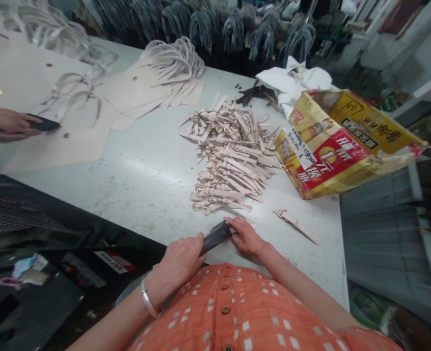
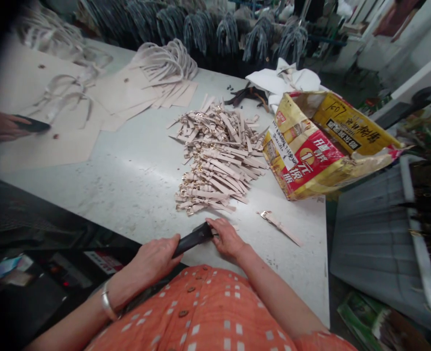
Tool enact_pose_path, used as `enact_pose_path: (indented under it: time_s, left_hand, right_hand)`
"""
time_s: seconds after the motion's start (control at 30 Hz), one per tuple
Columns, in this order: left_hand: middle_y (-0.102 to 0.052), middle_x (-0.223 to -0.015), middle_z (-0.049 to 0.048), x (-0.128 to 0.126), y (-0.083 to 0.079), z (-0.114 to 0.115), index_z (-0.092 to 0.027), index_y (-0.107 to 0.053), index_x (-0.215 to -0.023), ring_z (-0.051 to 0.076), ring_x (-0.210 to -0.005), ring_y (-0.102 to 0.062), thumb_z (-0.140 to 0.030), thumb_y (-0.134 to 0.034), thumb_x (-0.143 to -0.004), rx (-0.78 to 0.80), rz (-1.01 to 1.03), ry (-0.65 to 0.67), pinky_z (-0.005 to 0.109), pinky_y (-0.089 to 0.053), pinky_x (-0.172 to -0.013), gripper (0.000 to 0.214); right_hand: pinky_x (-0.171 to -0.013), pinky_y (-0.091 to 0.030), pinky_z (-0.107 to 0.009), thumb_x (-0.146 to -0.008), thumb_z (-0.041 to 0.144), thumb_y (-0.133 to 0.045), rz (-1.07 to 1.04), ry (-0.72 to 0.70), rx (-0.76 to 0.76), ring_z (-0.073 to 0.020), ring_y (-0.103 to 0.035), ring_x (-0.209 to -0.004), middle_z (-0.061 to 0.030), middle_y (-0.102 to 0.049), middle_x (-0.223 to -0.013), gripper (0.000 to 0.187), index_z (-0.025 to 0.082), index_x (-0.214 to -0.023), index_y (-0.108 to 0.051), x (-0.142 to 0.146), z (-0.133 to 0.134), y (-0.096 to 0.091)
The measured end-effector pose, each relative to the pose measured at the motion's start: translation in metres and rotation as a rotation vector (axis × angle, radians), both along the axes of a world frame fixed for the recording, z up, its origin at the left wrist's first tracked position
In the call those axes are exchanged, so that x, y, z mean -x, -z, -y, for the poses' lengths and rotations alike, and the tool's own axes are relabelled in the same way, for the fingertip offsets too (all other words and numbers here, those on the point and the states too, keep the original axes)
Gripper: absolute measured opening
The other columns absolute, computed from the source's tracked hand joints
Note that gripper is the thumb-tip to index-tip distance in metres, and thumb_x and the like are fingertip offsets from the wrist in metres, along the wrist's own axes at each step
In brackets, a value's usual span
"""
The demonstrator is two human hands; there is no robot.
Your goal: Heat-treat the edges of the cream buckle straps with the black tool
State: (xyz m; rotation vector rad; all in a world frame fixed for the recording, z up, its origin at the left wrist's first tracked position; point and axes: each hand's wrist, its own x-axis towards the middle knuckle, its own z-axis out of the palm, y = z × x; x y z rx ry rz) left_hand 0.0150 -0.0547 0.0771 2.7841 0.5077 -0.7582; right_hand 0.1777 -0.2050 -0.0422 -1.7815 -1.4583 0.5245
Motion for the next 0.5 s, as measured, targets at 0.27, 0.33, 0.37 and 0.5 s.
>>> enact_pose_path:
  time_s: [0.27,0.33,0.37,0.5]
  left_hand:
    - [-0.067,-0.085,0.01,0.014,-0.002,-0.013,-0.018,-0.05,-0.099,0.026,-0.082,-0.065,-0.037,-0.042,-0.083,-0.047,-0.014,-0.114,0.032,-0.045,-0.066,0.026]
    - [-0.067,-0.084,0.0095,0.021,-0.005,-0.018,-0.019,-0.051,-0.095,0.026,-0.08,-0.065,-0.038,-0.042,-0.082,-0.051,-0.024,-0.149,0.032,-0.045,-0.065,0.024]
    - [-0.067,-0.083,0.0092,0.025,-0.007,-0.021,-0.02,-0.051,-0.094,0.026,-0.079,-0.065,-0.038,-0.042,-0.082,-0.051,-0.029,-0.165,0.032,-0.045,-0.065,0.024]
    - [-0.067,-0.083,0.009,0.039,-0.007,-0.028,-0.02,-0.052,-0.096,0.027,-0.081,-0.065,-0.041,-0.043,-0.082,-0.06,-0.038,-0.239,0.032,-0.044,-0.064,0.027]
  right_hand:
    - [-0.086,-0.045,-0.04,-0.086,0.024,-0.05,0.047,0.081,-0.021,-0.0222,-0.052,-0.096,-0.0099,-0.058,-0.102,0.047,0.022,-0.132,-0.039,-0.007,0.02,-0.008]
    - [-0.083,-0.046,-0.039,-0.086,0.025,-0.05,0.063,0.185,-0.015,-0.0221,-0.053,-0.094,-0.0094,-0.06,-0.1,0.045,0.023,-0.13,-0.042,-0.019,0.042,-0.009]
    - [-0.083,-0.047,-0.039,-0.086,0.026,-0.051,0.084,0.255,-0.017,-0.0222,-0.054,-0.094,-0.0093,-0.06,-0.101,0.043,0.023,-0.128,-0.045,-0.027,0.056,-0.008]
    - [-0.088,-0.045,-0.042,-0.083,0.031,-0.054,0.227,0.506,-0.064,-0.0231,-0.054,-0.099,-0.0097,-0.061,-0.105,0.037,0.021,-0.118,-0.054,-0.062,0.111,-0.003]
